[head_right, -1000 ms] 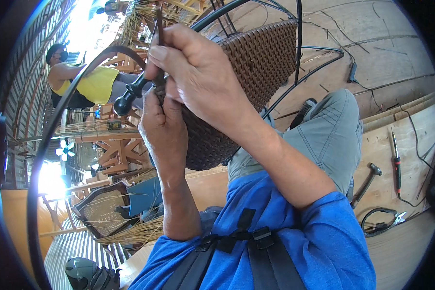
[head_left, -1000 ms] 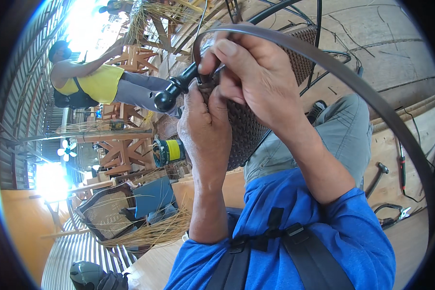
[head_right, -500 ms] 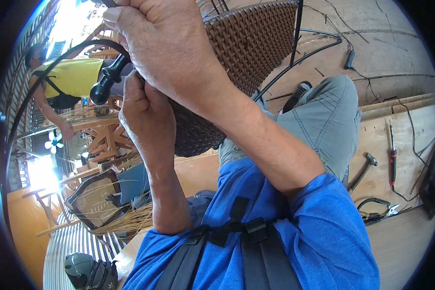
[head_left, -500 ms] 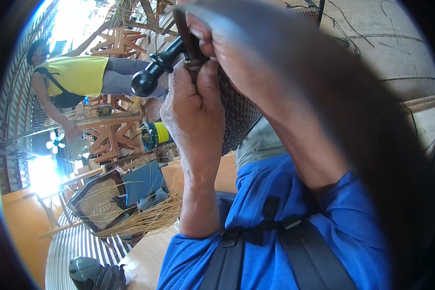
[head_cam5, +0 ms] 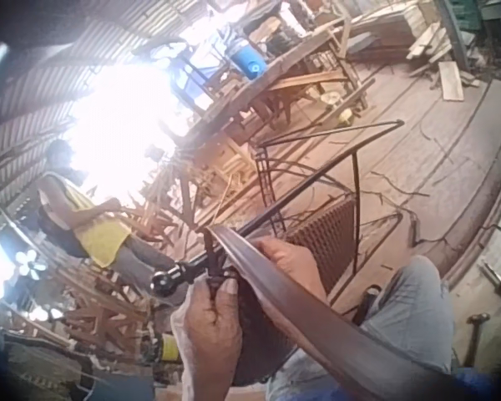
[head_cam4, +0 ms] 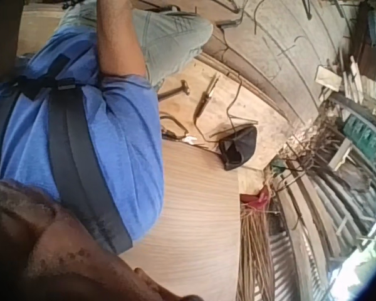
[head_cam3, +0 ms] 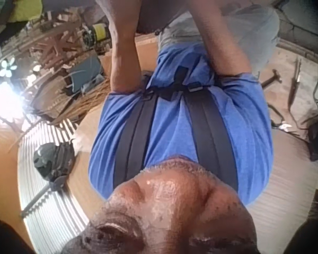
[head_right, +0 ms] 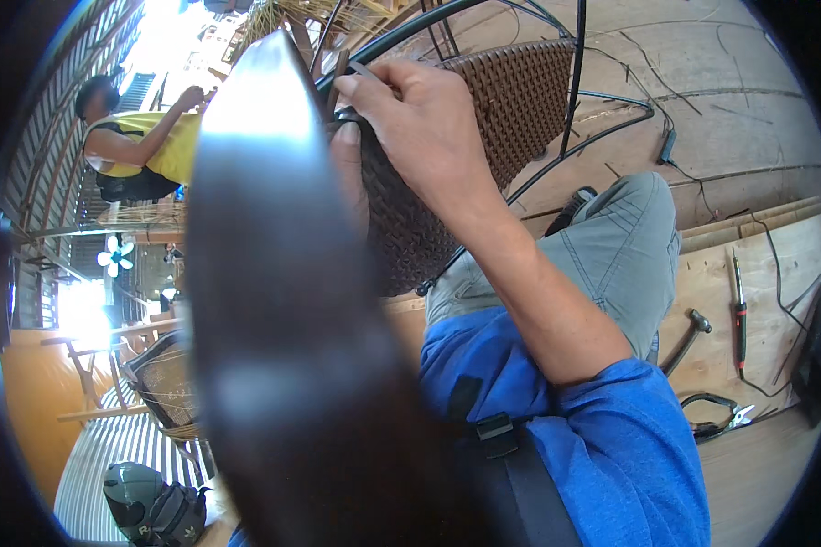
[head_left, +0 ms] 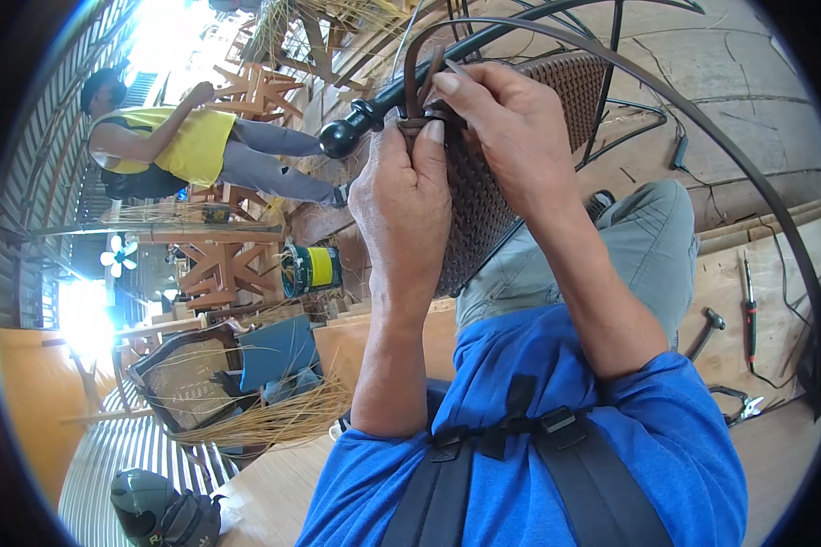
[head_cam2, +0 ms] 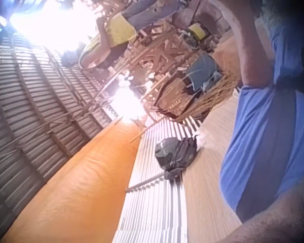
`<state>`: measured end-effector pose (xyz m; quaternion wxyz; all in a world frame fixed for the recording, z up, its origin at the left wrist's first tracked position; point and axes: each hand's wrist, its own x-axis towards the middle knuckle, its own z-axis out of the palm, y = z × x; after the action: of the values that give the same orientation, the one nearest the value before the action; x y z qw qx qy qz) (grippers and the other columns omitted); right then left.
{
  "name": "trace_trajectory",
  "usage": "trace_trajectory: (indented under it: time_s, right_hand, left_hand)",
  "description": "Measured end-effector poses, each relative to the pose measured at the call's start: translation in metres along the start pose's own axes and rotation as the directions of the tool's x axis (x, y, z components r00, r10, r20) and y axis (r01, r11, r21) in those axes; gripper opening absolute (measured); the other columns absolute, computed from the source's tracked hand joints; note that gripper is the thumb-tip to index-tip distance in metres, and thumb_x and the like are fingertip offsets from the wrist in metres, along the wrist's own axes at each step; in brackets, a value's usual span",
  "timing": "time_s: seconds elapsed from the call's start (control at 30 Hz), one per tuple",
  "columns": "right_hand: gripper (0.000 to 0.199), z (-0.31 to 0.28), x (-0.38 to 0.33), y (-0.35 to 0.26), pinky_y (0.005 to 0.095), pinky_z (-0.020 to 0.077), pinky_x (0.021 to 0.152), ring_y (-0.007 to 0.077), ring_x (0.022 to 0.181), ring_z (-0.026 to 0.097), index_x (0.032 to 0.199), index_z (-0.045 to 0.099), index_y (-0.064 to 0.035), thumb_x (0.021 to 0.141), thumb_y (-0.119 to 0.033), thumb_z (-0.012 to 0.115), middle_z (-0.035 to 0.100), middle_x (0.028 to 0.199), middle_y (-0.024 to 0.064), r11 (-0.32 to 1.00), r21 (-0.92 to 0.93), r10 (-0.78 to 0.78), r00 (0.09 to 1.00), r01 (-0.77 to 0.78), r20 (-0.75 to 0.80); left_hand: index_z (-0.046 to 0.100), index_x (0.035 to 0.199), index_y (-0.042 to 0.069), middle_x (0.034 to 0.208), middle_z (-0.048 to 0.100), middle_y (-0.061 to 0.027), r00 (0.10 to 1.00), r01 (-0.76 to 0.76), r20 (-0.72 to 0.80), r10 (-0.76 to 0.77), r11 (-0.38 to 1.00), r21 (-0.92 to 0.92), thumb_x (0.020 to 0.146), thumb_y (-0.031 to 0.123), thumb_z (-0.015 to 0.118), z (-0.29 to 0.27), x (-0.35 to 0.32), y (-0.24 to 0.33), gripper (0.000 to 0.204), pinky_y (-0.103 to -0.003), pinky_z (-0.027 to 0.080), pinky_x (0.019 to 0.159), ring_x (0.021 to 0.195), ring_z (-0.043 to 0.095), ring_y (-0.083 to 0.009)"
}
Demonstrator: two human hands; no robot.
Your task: Using a heat tool to bond or repair plastic wicker strands on a chair frame.
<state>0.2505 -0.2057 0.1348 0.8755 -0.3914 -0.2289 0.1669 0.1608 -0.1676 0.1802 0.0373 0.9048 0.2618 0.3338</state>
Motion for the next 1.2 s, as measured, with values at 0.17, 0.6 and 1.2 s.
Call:
trace_trajectory:
  time_s: [0.17,0.6,1.2]
  right_hand:
    - [0.011,0.004,0.005,-0.001,0.0193,0.0400,0.059,0.0051,0.064,0.048,0.082,0.064,-0.0004,0.076,-0.009,0.069,0.054,0.068,-0.0018,0.924,-0.256,-0.302,0.953,0.284,-0.032]
    - [0.011,0.008,-0.002,0.015,0.0180,0.0453,0.070,0.0054,0.075,0.055,0.093,0.063,0.0004,0.082,-0.001,0.063,0.061,0.083,0.0003,0.948,0.197,-0.261,0.964,0.248,0.042]
    - [0.008,0.011,0.012,0.003,0.0198,0.0456,0.060,0.0099,0.070,0.058,0.089,0.060,-0.0010,0.085,-0.007,0.061,0.063,0.080,0.0041,0.952,0.265,-0.141,0.988,0.151,-0.057]
  left_hand:
    - [0.056,0.087,0.002,0.070,0.058,-0.0220,0.991,-0.125,-0.075,0.113,0.976,-0.179,0.089,0.025,0.055,0.018,0.006,-0.028,0.023,-0.044,0.044,0.055,0.067,0.058,-0.0410]
    - [0.055,0.093,-0.003,0.073,0.058,-0.0208,0.994,0.005,0.103,0.020,0.972,-0.235,0.081,0.020,0.062,-0.004,0.000,-0.019,0.027,-0.038,0.045,0.063,0.068,0.058,-0.0350]
    - [0.051,0.101,0.000,0.086,0.059,-0.0245,0.993,-0.006,0.107,0.039,0.956,-0.292,0.081,0.018,0.061,-0.002,0.000,-0.031,0.029,-0.045,0.046,0.067,0.082,0.057,-0.0419]
